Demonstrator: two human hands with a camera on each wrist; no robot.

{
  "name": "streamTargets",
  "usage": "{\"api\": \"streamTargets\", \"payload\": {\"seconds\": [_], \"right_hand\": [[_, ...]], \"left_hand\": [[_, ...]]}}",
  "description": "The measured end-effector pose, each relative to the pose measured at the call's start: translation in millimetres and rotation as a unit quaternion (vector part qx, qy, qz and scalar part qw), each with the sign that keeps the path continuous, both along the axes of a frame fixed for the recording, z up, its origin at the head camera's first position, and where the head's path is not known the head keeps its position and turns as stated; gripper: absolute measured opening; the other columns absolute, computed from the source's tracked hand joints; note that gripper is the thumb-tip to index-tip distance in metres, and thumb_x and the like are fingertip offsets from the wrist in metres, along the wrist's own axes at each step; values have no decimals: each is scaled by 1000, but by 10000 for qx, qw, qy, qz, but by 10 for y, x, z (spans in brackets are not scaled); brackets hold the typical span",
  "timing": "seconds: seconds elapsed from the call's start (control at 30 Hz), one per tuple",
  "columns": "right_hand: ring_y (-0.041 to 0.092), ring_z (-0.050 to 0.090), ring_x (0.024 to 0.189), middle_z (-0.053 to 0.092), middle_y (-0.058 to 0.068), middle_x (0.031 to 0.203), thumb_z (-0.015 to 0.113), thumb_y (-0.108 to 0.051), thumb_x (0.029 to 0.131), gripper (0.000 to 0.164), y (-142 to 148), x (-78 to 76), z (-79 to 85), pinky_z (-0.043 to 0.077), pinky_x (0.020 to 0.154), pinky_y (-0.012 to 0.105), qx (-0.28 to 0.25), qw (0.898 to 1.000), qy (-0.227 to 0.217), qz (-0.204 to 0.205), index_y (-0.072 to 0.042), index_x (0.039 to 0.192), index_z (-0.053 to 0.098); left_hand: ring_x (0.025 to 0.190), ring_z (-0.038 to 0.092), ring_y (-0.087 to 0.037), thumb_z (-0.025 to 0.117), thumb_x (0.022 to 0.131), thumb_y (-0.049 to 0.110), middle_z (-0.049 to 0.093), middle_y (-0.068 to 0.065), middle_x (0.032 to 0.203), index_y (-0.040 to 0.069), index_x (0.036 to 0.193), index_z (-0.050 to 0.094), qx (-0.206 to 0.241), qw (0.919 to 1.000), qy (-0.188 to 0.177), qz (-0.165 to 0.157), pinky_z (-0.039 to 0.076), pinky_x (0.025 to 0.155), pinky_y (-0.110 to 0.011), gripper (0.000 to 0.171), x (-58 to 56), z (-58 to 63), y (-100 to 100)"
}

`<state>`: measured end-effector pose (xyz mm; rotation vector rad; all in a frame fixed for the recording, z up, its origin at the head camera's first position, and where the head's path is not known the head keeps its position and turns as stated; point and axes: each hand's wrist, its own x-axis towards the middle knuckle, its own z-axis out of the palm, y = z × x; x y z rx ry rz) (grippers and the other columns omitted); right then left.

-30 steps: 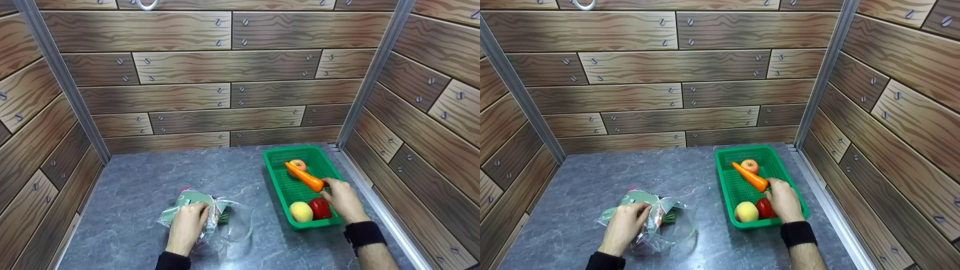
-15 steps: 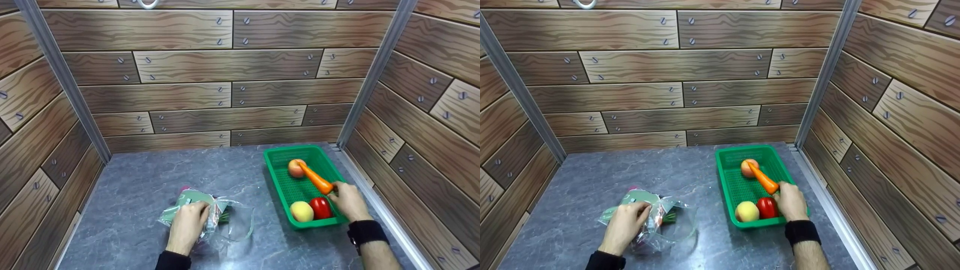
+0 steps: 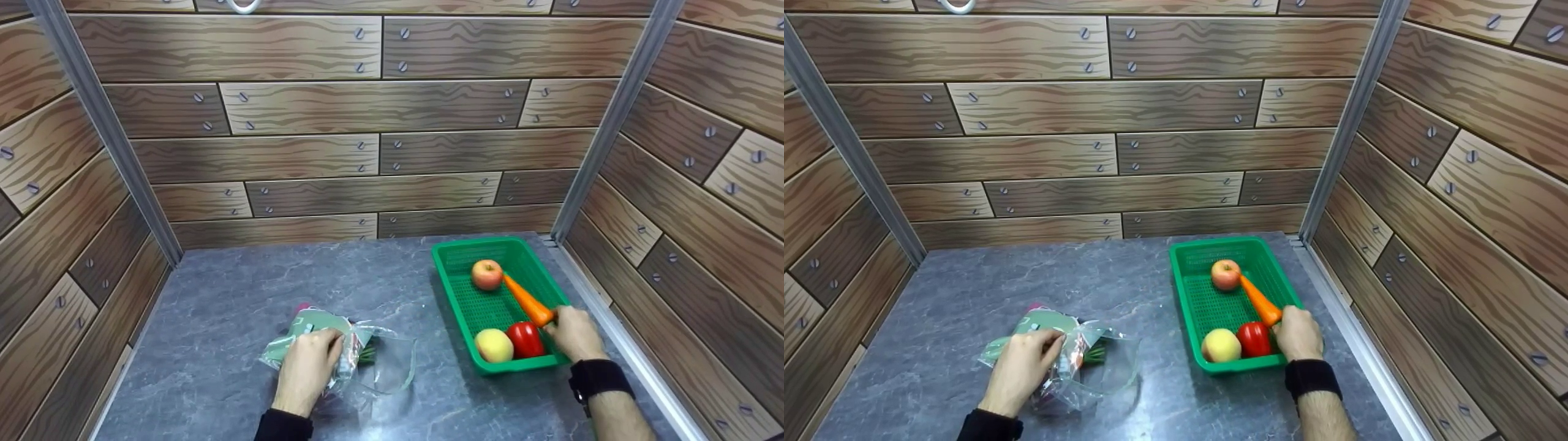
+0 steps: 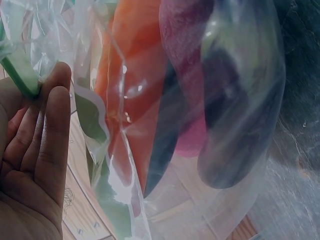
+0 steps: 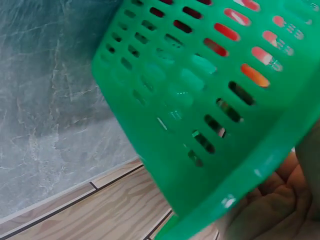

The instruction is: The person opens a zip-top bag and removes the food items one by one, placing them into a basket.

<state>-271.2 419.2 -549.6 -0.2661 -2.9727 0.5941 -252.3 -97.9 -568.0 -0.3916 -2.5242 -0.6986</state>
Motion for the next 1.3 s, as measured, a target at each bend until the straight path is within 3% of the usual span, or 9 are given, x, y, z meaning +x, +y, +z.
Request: {"api": "streamTargets", "payload": {"seconds": [0.23,0.57,0.77,0.97,1.13,1.3], "right_hand": [[31,66,74,74,27,94,78,-12,91,24,19,19,-31,54,64,46,90,9996,-252,-97,7,103,71],[27,61,70,72,18,82,77,-9,90,15,21,22,-73,54,66,44,89,9988,-470,70,5,91,72],[42,72,95,72,35,112,73,-12,94,35,-32,11,-21,60,80,55,132,9984,-548,70,12,118,68],[44,72,107,67,36,130,67,-13,97,48,-237,14,113,60,88,57,-43,9999,-132,98,11,138,59],[46,71,111,69,33,131,70,-20,99,49,-453,18,235,58,95,60,-156,9990,338,235,7,139,60],[40,72,105,72,29,127,72,-22,99,49,-630,22,339,60,91,58,-159,9968,679,397,3,139,62]], "left_hand": [[77,76,-12,77,96,25,80,8,86,23,90,79,-17,10000,33,-7,62,69,-33,6,-6,-13,2],[78,77,-13,77,96,26,81,7,87,23,90,79,14,10000,-44,-18,62,70,-34,7,-5,-13,8],[77,77,-13,77,96,25,80,7,85,23,89,78,-7,10000,33,-27,62,69,-34,7,3,-17,5],[76,76,-14,78,95,24,79,7,83,23,87,77,8,9999,124,-18,61,67,-35,8,6,-20,7],[76,76,-13,78,95,22,80,7,85,23,89,78,35,10000,31,-33,62,69,-34,6,8,-15,6],[77,76,-12,78,95,24,80,7,86,23,90,79,28,10000,-21,-3,62,70,-34,5,14,-13,3]]}}
